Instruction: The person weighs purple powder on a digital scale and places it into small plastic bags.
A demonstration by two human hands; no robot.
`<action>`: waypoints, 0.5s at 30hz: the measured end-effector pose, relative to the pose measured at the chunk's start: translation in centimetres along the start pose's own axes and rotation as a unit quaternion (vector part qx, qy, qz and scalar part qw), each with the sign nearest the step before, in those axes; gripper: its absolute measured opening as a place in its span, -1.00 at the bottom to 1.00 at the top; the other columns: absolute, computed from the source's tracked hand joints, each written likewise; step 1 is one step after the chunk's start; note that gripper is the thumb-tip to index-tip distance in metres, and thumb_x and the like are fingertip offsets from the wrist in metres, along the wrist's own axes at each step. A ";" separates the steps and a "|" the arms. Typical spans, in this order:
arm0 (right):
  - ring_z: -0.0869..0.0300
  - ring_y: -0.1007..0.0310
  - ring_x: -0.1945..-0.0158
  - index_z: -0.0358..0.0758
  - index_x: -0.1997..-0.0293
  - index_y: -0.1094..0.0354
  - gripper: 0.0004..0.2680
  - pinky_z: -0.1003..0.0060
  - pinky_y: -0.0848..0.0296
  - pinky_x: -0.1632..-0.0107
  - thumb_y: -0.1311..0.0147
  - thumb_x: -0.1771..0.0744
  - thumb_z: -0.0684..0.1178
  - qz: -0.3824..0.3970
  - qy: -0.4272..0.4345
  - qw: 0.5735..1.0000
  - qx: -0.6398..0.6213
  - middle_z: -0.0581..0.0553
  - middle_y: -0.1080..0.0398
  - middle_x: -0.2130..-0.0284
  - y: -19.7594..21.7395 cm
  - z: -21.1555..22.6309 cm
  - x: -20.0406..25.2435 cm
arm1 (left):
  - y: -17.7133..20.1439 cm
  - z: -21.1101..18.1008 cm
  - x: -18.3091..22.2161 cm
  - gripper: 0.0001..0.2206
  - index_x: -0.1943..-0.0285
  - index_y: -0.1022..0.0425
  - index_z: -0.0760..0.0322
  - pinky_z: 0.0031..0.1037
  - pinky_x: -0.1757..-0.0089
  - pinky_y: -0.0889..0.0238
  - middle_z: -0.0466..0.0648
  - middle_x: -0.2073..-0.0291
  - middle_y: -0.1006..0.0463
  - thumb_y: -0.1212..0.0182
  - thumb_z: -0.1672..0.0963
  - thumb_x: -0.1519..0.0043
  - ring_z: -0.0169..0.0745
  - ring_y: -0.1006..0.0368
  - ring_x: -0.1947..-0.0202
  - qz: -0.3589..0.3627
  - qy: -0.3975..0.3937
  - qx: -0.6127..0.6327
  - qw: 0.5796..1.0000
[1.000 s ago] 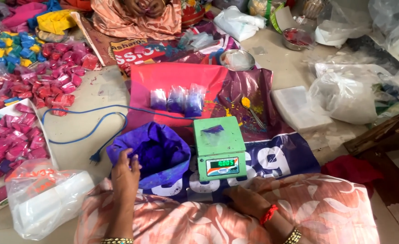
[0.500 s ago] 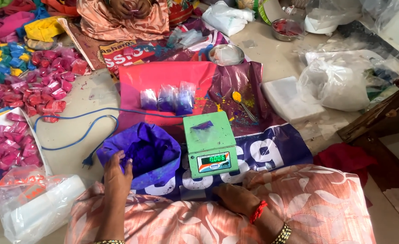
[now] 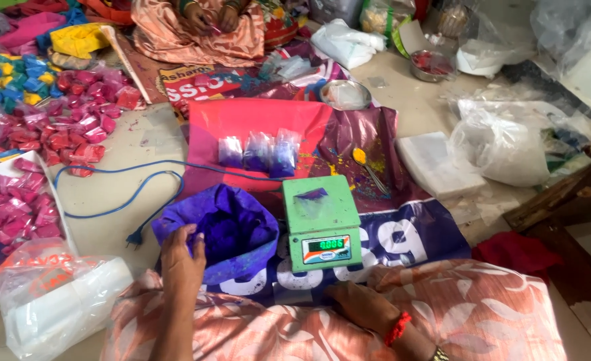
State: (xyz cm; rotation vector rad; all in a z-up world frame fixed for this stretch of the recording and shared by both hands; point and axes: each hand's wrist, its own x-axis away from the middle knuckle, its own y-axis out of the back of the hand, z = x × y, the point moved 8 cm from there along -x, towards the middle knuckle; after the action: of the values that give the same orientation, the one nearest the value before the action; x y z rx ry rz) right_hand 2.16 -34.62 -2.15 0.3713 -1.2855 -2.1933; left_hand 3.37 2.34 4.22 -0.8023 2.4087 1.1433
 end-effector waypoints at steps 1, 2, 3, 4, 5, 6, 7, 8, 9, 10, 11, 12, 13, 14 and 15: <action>-0.12 -0.56 0.06 -0.19 -0.01 -0.44 -0.82 0.01 -0.50 0.06 -0.05 -0.32 -0.12 0.003 0.005 1.000 0.003 -0.25 -0.53 0.16 0.3 0.7 -0.2 | -0.1 0.1 0.0 -0.80 -0.01 -0.50 0.41 -0.11 -0.01 -0.31 0.24 0.08 -0.58 -0.23 0.18 -0.25 0.27 -0.47 0.02 -0.005 0.004 -0.001 1.000; -0.12 -0.58 0.10 -0.20 0.02 -0.47 -0.82 0.02 -0.52 0.09 -0.07 -0.31 -0.13 -0.033 -0.001 0.999 -0.015 -0.26 -0.55 0.19 1.2 1.2 -0.3 | -0.1 0.2 -0.1 -0.80 -0.01 -0.51 0.39 -0.12 -0.01 -0.32 0.23 0.10 -0.58 -0.24 0.18 -0.25 0.25 -0.48 0.04 -0.014 0.008 0.006 1.000; -0.12 -0.59 0.14 -0.20 0.04 -0.50 -0.83 0.04 -0.53 0.13 -0.09 -0.30 -0.14 -0.067 -0.005 0.997 -0.035 -0.27 -0.56 0.22 1.9 1.8 -0.6 | 0.2 0.5 -0.1 -0.80 -0.02 -0.51 0.37 -0.13 0.00 -0.33 0.22 0.12 -0.58 -0.24 0.18 -0.25 0.23 -0.49 0.06 -0.024 0.013 0.010 1.000; -0.12 -0.59 0.14 -0.20 0.04 -0.50 -0.83 0.04 -0.53 0.13 -0.09 -0.30 -0.14 -0.062 0.003 0.998 -0.033 -0.27 -0.56 0.22 1.9 3.0 -1.2 | 0.4 0.5 -0.1 -0.80 -0.02 -0.51 0.37 -0.13 0.00 -0.33 0.22 0.12 -0.58 -0.24 0.18 -0.25 0.23 -0.49 0.06 -0.031 0.018 0.007 0.999; -0.13 -0.61 0.16 -0.21 0.06 -0.52 -0.83 0.05 -0.54 0.15 -0.11 -0.30 -0.14 -0.082 0.002 0.996 -0.045 -0.27 -0.57 0.24 2.4 4.0 -1.6 | 0.4 0.6 -0.1 -0.81 -0.01 -0.52 0.35 -0.13 0.02 -0.33 0.21 0.13 -0.58 -0.24 0.19 -0.23 0.22 -0.49 0.08 -0.031 0.032 0.013 0.999; -0.13 -0.62 0.19 -0.21 0.08 -0.54 -0.84 0.06 -0.56 0.17 -0.12 -0.29 -0.15 -0.101 0.001 0.993 -0.057 -0.28 -0.58 0.26 3.0 4.9 -1.9 | 0.4 0.6 -0.2 -0.81 0.00 -0.52 0.33 -0.14 0.04 -0.34 0.19 0.15 -0.58 -0.24 0.19 -0.22 0.21 -0.49 0.09 -0.032 0.045 0.019 0.998; -0.13 -0.62 0.19 -0.21 0.08 -0.54 -0.84 0.06 -0.56 0.17 -0.12 -0.29 -0.15 -0.096 0.007 0.994 -0.054 -0.28 -0.58 0.26 3.4 6.4 -3.0 | 0.3 0.9 -0.2 -0.81 0.00 -0.52 0.33 -0.14 0.04 -0.34 0.19 0.15 -0.58 -0.24 0.19 -0.22 0.21 -0.49 0.09 -0.037 0.051 0.018 0.998; -0.11 -0.63 0.22 -0.24 0.07 -0.52 -0.84 0.08 -0.55 0.20 -0.11 -0.29 -0.17 -0.119 -0.003 0.989 -0.085 -0.27 -0.57 0.26 4.2 7.5 -4.0 | -0.1 1.2 -0.3 -0.81 0.01 -0.52 0.32 -0.14 0.04 -0.34 0.18 0.16 -0.58 -0.24 0.20 -0.21 0.20 -0.49 0.09 -0.031 0.053 0.030 0.998; -0.09 -0.64 0.25 -0.27 0.07 -0.50 -0.84 0.10 -0.54 0.22 -0.11 -0.29 -0.19 -0.142 -0.014 0.983 -0.117 -0.26 -0.57 0.27 4.9 8.7 -4.9 | -0.5 1.3 -0.4 -0.81 0.02 -0.52 0.32 -0.14 0.04 -0.34 0.17 0.17 -0.58 -0.23 0.21 -0.20 0.19 -0.49 0.10 -0.024 0.053 0.043 0.997; -0.09 -0.64 0.25 -0.27 0.07 -0.50 -0.84 0.10 -0.54 0.22 -0.11 -0.29 -0.19 -0.139 -0.010 0.984 -0.115 -0.26 -0.57 0.27 5.1 9.7 -6.3 | -0.7 1.5 -0.3 -0.81 0.02 -0.52 0.32 -0.14 0.04 -0.34 0.17 0.17 -0.58 -0.23 0.21 -0.20 0.19 -0.49 0.10 -0.029 0.056 0.041 0.997; -0.11 -0.62 0.25 -0.27 0.05 -0.48 -0.83 0.09 -0.53 0.22 -0.08 -0.30 -0.19 -0.148 -0.006 0.981 -0.128 -0.27 -0.55 0.25 5.4 10.7 -7.8 | -0.7 1.4 -0.3 -0.82 0.04 -0.52 0.32 -0.14 0.04 -0.34 0.17 0.17 -0.58 -0.24 0.22 -0.18 0.20 -0.49 0.09 -0.040 0.040 0.044 0.997; -0.13 -0.61 0.26 -0.28 0.03 -0.46 -0.83 0.09 -0.52 0.23 -0.06 -0.30 -0.20 -0.157 -0.003 0.978 -0.140 -0.28 -0.53 0.22 5.7 11.7 -9.2 | -0.7 1.3 -0.3 -0.82 0.06 -0.52 0.32 -0.14 0.05 -0.34 0.17 0.16 -0.58 -0.24 0.22 -0.16 0.21 -0.48 0.09 -0.051 0.024 0.047 0.997; -0.13 -0.61 0.26 -0.28 0.03 -0.46 -0.83 0.09 -0.52 0.23 -0.06 -0.30 -0.20 -0.153 0.001 0.978 -0.141 -0.28 -0.53 0.22 5.3 12.0 -10.8 | -0.5 1.4 -0.3 -0.82 0.06 -0.52 0.32 -0.14 0.05 -0.34 0.17 0.16 -0.58 -0.24 0.22 -0.16 0.21 -0.48 0.09 -0.054 0.027 0.044 0.997; -0.19 -0.56 0.22 -0.31 0.02 -0.46 -0.82 0.05 -0.50 0.19 -0.07 -0.30 -0.22 -0.191 0.029 0.974 -0.116 -0.31 -0.51 0.21 5.5 12.6 -12.1 | -0.3 1.2 -0.3 -0.83 0.07 -0.51 0.33 -0.13 0.05 -0.33 0.17 0.18 -0.58 -0.25 0.23 -0.16 0.21 -0.48 0.10 -0.059 0.019 0.043 0.997; -0.25 -0.52 0.19 -0.33 0.02 -0.46 -0.82 0.02 -0.47 0.14 -0.09 -0.30 -0.23 -0.228 0.057 0.968 -0.090 -0.34 -0.50 0.21 5.7 13.1 -13.3 | -0.2 1.0 -0.2 -0.83 0.09 -0.51 0.33 -0.13 0.06 -0.33 0.17 0.20 -0.58 -0.26 0.23 -0.15 0.22 -0.47 0.11 -0.063 0.011 0.043 0.997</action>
State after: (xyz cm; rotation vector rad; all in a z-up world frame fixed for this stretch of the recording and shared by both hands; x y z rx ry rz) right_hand 8.17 -19.65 8.78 0.7708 -0.9992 -2.5979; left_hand 3.78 3.10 3.59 -0.9290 2.3707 0.9811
